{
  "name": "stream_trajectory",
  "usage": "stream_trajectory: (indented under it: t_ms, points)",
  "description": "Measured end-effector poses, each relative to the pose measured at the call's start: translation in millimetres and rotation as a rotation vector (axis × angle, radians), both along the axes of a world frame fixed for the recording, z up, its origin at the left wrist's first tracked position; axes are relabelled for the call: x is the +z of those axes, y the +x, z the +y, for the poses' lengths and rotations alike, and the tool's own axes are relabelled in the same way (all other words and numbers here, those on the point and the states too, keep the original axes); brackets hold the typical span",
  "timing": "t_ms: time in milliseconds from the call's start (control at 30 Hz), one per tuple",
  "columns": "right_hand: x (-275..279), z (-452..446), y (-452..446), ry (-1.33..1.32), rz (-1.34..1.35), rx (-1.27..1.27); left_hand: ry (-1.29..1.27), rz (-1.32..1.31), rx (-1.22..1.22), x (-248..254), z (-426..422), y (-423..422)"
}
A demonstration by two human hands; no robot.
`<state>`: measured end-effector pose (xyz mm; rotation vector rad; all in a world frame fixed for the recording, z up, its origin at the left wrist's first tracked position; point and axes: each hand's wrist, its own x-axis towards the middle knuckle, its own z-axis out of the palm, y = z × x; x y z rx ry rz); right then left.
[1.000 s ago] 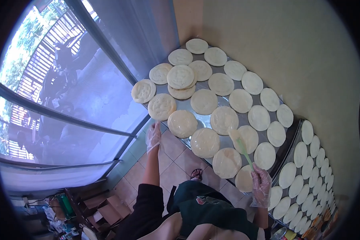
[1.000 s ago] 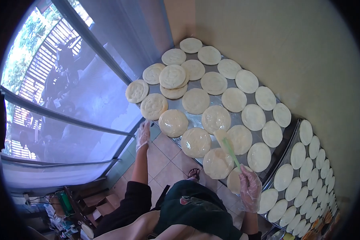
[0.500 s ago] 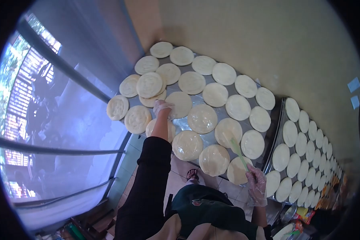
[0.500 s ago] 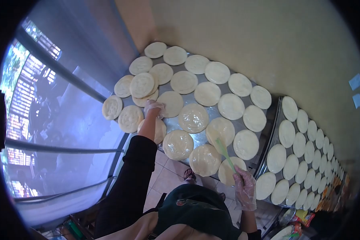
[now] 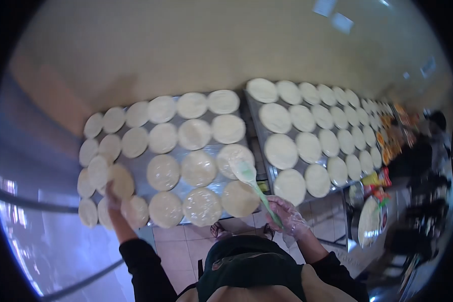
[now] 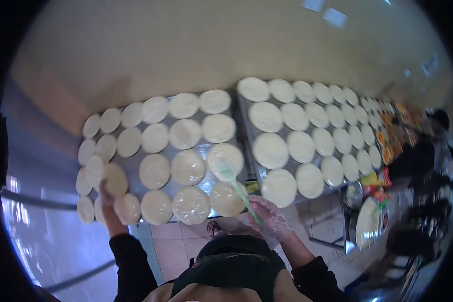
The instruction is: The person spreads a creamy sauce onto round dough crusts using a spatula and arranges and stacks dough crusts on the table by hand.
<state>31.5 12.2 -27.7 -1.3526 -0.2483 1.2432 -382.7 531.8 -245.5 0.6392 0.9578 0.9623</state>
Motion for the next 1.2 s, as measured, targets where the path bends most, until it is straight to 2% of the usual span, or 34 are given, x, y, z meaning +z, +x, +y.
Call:
stream_trajectory:
  t_ms: [33,67,100,133,167,200,233,267,333,400,433,467,533,600,667,700,767,800,833,867,900,933,1000,1100,1200]
  points:
    - [-7,-13,4,0.002,-0.008,-0.050,0.653,0.364,-0.059,-36,-7,-26]
    - [-14,-29,10,0.018,0.017,-0.045,1.127,0.640,0.024,-27,-29,-24]
    - [-20,-47,15,0.030,0.037,-0.047,0.459,0.022,0.117,-14,-38,-30]
    - [-21,-64,18,0.014,0.016,-0.118,0.645,0.246,0.154,-12,-56,-18]
    - [-21,-79,23,0.045,-0.002,-0.110,0.325,-0.157,0.328,9,-71,-1]
    - [-20,-99,26,0.075,-0.019,-0.102,0.283,-0.303,0.387,21,-86,18]
    - [-18,-120,31,0.065,-0.034,-0.173,0.120,-0.438,0.392,65,-116,62]
    - [-17,-142,38,0.071,-0.030,-0.183,0.100,-0.448,0.332,59,-124,97]
    - [-17,-198,50,0.084,-0.025,-0.228,-0.045,-0.571,0.136,83,-248,184]
    - [-20,-261,63,0.080,-0.072,-0.306,-0.181,-0.681,-0.027,77,-219,239]
    - [-37,-300,68,0.210,-0.113,-0.382,-0.245,-0.730,-0.099,86,-257,276]
    - [-37,-340,76,0.218,-0.109,-0.399,-0.309,-0.774,-0.169,112,-327,332]
    - [-33,-424,95,-0.072,-0.289,-0.404,-0.437,-0.855,-0.310,135,-456,383]
    - [-53,-519,104,-0.162,-0.288,-0.511,-0.575,-0.916,-0.455,167,-568,473]
    - [-44,-592,106,-0.337,-0.413,-0.615,-0.730,-0.931,-0.599,183,-674,512]
    - [-53,-632,105,-0.339,-0.392,-0.629,-0.811,-0.949,-0.658,189,-720,533]
    - [-77,-695,109,-0.522,-0.761,-0.583,-0.971,-0.997,-0.760,189,-778,546]
    - [-75,-711,111,-0.524,-0.746,-0.589,-0.956,-1.054,-0.955,205,-817,551]
    - [-72,-726,113,-0.723,-1.013,-0.426,-0.970,-1.007,-1.141,175,-837,553]
    - [-72,-737,116,-0.914,-1.270,-0.241,-0.976,-0.988,-1.144,157,-855,554]
    - [-82,-744,120,-1.117,-1.167,-0.103,-1.050,-0.857,-1.182,142,-871,555]
    - [-94,-749,125,-1.115,-1.148,-0.106,-1.121,-0.722,-1.216,128,-883,556]
    - [-110,-748,139,-1.261,-1.173,0.098,-1.121,-0.660,-1.272,100,-895,558]
    - [-157,-760,163,-1.160,-1.175,0.044,-1.116,-0.573,-1.329,69,-900,557]
    - [-166,-770,183,-1.120,-1.044,0.049,-1.124,-0.510,-1.301,60,-900,554]
